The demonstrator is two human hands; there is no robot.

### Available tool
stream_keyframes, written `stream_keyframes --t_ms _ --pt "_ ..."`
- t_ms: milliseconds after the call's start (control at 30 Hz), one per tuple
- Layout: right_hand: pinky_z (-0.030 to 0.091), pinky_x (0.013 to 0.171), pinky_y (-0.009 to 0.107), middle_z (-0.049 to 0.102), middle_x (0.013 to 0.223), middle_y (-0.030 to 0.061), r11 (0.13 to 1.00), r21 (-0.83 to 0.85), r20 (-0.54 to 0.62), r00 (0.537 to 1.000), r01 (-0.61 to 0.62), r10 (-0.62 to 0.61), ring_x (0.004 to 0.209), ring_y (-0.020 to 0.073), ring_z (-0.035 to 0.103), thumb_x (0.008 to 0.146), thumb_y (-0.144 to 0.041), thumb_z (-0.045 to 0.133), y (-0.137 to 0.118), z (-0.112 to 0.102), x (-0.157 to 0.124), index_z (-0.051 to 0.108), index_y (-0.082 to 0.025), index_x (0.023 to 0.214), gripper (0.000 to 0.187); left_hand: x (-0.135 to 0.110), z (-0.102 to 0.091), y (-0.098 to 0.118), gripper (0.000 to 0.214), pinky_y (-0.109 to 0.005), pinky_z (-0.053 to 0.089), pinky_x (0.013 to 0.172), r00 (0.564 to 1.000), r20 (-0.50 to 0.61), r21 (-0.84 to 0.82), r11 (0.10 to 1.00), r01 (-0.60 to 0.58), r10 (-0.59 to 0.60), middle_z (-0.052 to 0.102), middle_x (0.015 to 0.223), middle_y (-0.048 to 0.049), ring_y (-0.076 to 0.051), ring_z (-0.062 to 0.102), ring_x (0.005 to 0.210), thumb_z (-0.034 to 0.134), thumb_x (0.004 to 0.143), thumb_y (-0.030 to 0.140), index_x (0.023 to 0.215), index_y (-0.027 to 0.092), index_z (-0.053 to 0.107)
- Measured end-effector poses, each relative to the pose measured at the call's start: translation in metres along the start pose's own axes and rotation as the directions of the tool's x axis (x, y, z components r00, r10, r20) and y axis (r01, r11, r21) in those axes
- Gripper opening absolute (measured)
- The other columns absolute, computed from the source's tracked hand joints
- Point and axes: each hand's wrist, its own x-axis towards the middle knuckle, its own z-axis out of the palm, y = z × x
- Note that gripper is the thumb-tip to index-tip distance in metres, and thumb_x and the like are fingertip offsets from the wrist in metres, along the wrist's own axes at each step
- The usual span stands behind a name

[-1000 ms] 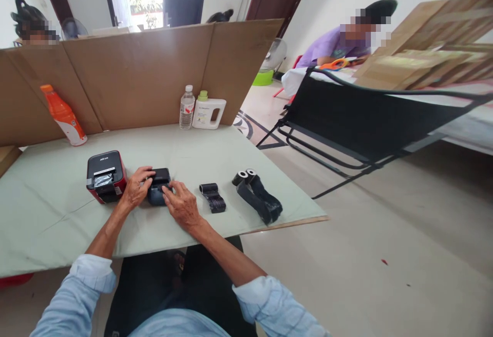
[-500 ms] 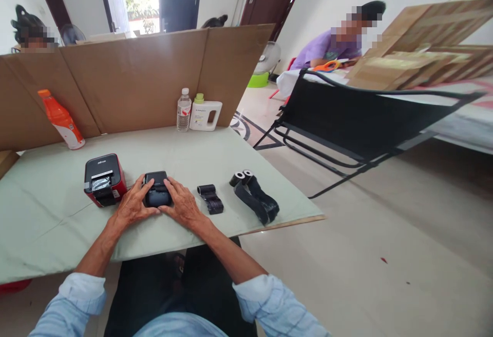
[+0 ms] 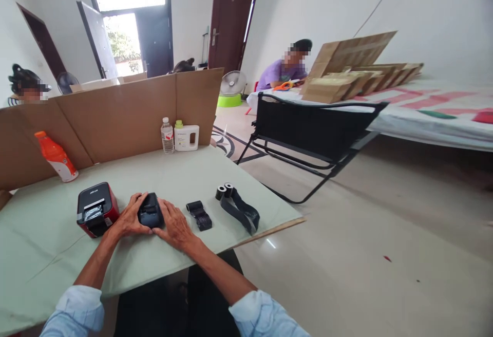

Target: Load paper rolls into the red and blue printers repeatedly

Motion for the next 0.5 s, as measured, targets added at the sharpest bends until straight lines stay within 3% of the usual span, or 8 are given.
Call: stream_keyframes --t_ms 133,267,367,500 --pt "0.055 0.103 0.049 0.067 0.133 0.0212 0.999 -0.006 -0.114 0.993 0.034 -0.035 0.121 0.0335 0.064 0.086 -0.035 0.079 -0.005 -0.002 0.004 0.057 -0.013 0.142 0.064 0.001 0.002 -0.005 0.121 -0.056 0.04 0.126 0.997 -0.076 -0.011 1.0 -0.029 0.028 0.041 0.157 -0.016 -0.042 0.043 0.151 0.091 0.054 0.033 0.163 0.024 0.038" --pt "0.053 0.084 0.035 0.073 0.098 0.0089 0.997 -0.058 0.016 0.998 0.057 -0.056 0.096 0.0245 0.067 0.092 -0.033 0.074 -0.007 -0.001 0.007 0.07 -0.019 0.097 0.015 0.022 -0.004 -0.005 0.114 -0.056 0.04 0.126 0.978 -0.205 0.003 0.999 0.032 -0.031 0.042 0.153 -0.013 -0.04 0.046 0.148 0.09 0.057 0.035 0.16 0.026 0.042" --pt "0.048 0.077 0.031 0.072 0.092 0.0065 0.995 -0.094 0.13 0.991 0.028 -0.015 0.092 0.0221 0.067 0.094 -0.032 0.073 -0.01 -0.003 0.009 0.069 -0.02 0.088 0.014 0.061 -0.006 0.004 0.117 -0.055 0.039 0.126 0.971 -0.238 0.021 0.999 0.027 -0.022 0.043 0.15 -0.0126 -0.04 0.047 0.146 0.093 0.054 0.041 0.158 0.025 0.043" --pt "0.045 0.075 0.03 0.073 0.096 0.0072 0.99 -0.134 0.182 0.981 -0.038 0.063 0.094 0.0223 0.067 0.096 -0.032 0.072 -0.014 -0.01 0.009 0.071 -0.019 0.091 0.014 0.124 0.007 0.023 0.12 -0.055 0.039 0.126 0.983 -0.177 0.021 0.999 -0.047 0.05 0.043 0.15 -0.0142 -0.041 0.047 0.144 0.097 0.047 0.041 0.155 0.023 0.047"
